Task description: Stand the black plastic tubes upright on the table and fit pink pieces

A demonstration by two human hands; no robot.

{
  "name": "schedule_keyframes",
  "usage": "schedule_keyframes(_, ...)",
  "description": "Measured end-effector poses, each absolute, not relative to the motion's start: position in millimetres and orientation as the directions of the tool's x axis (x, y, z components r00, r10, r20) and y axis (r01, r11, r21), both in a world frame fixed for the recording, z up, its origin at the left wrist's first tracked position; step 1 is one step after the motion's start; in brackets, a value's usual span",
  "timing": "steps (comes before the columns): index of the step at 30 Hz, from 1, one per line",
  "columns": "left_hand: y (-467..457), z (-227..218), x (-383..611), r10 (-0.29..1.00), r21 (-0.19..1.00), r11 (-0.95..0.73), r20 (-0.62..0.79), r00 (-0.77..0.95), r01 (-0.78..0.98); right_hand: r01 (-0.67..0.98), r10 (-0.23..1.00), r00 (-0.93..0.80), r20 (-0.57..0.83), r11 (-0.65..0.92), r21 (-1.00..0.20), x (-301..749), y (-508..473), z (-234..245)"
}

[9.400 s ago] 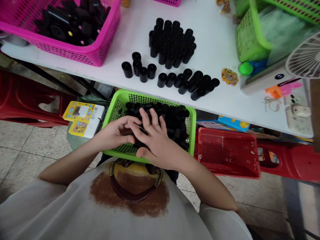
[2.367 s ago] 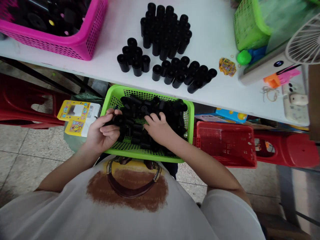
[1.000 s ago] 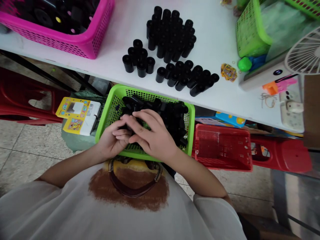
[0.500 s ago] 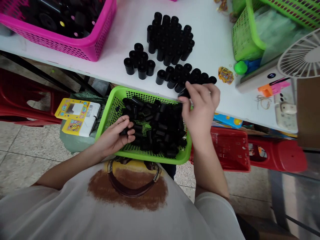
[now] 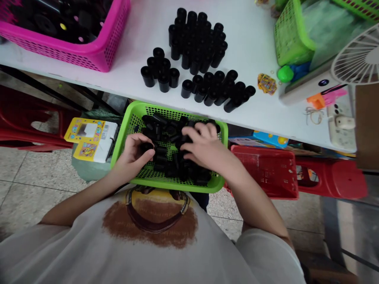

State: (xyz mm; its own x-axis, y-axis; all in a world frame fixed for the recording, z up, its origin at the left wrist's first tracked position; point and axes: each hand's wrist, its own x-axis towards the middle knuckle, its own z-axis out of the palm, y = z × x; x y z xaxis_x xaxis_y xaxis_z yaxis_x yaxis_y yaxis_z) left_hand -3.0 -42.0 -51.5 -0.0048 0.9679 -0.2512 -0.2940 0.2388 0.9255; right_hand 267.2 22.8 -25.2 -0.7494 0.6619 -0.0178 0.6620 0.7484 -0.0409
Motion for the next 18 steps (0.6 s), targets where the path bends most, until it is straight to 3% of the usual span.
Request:
schedule_keyframes(2, -41.1, -52.6, -3.6, 0.989, 0.976, 0.145, -0.147, 0.001, -0.163, 0.608, 0.600, -0.788, -0.134, 0.794, -0.018, 260.5, 9.9, -34.5)
schedule_keyframes(6, -40.2, -53.4, -3.3, 0.994, 0.995, 0.077, -0.071, 0.088, -0.057, 0.673, 0.656, -0.720, -0.226, 0.740, 0.002, 248.1, 7.7, -49.1)
schedule_keyframes(9, -40.1, -51.5, -4.4, 0.993, 0.996, 0.075, -0.071, 0.093, -0.043, 0.696, 0.668, -0.716, -0.203, 0.705, -0.137, 247.0, 20.9, -47.7)
schedule_keyframes(12, -39.1, -49.7, -8.4, 0.996, 0.999, 0.049, -0.048, 0.070, -0.017, 0.689, 0.710, -0.701, -0.070, 0.649, -0.321, 260.9, 32.6, -37.3)
schedule_keyframes(14, -38.1, -50.9, -11.9, 0.997, 1.000, 0.019, -0.020, 0.070, 0.017, 0.629, 0.663, -0.748, -0.045, 0.685, -0.368, 273.8, 34.7, -31.4)
schedule_keyframes(18, -37.2, -59.5, -16.1, 0.990, 0.995, -0.035, 0.022, 0.137, 0.098, 0.532, 0.501, -0.846, -0.181, 0.815, -0.231, 281.8, 24.9, -36.0)
